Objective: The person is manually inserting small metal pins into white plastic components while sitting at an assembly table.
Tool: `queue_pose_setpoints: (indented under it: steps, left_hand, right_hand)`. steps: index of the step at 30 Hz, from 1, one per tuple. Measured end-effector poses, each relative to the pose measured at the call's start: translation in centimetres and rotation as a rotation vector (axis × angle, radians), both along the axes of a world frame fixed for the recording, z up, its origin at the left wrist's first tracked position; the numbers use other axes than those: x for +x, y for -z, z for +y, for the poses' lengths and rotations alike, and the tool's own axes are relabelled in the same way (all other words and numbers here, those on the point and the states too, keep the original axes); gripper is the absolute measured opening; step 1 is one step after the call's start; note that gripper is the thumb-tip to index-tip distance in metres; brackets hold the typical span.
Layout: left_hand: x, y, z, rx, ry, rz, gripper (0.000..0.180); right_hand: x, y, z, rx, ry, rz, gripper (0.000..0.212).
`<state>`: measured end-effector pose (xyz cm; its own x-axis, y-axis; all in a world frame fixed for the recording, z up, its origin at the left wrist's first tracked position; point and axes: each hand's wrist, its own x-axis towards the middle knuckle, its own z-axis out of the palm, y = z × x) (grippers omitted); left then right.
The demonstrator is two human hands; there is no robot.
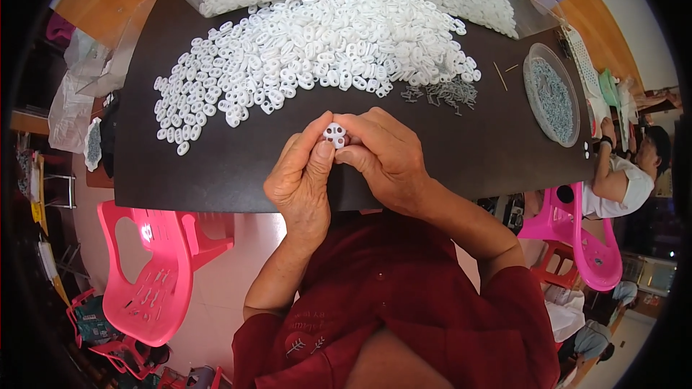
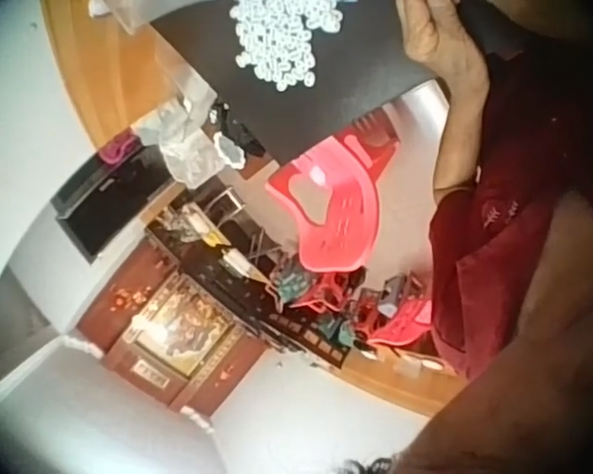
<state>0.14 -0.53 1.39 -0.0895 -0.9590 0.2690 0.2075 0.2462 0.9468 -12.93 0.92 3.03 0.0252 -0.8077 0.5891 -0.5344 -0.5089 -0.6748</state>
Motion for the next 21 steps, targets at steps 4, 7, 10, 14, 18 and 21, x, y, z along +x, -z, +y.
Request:
queue_pose_setpoints:
  steps: [4,7,10,14,18,21]
  left_hand:
    - [-0.1,-0.3,0.3,0.031,-0.021,0.001,0.025]
    - [-0.2,-0.3,0.5,0.020,-0.031,0.004,0.025]
    - [-0.1,-0.2,0.5,-0.016,-0.035,-0.049,0.025]
    - [-0.2,0.0,0.4,-0.076,-0.082,-0.121,0.024]
    - [-0.3,0.1,0.5,-0.127,-0.146,-0.151,0.022]
    - [-0.6,0.1,0.7,-0.137,-0.171,-0.116,0.021]
  right_hand:
    - [0.1,0.5,-0.1,-0.024,-0.013,-0.022,0.028]
    - [0.1,0.5,-0.1,-0.022,-0.011,-0.037,0.028]
    - [0.2,0.9,0.1,-0.013,0.021,-0.039,0.030]
    - [0.4,1.2,0.0,-0.065,0.049,0.009,0.030]
    - [0.7,1.2,0.0,-0.126,0.067,0.007,0.030]
    - [1.0,1.5,-0.1,-0.169,0.076,0.003,0.029]
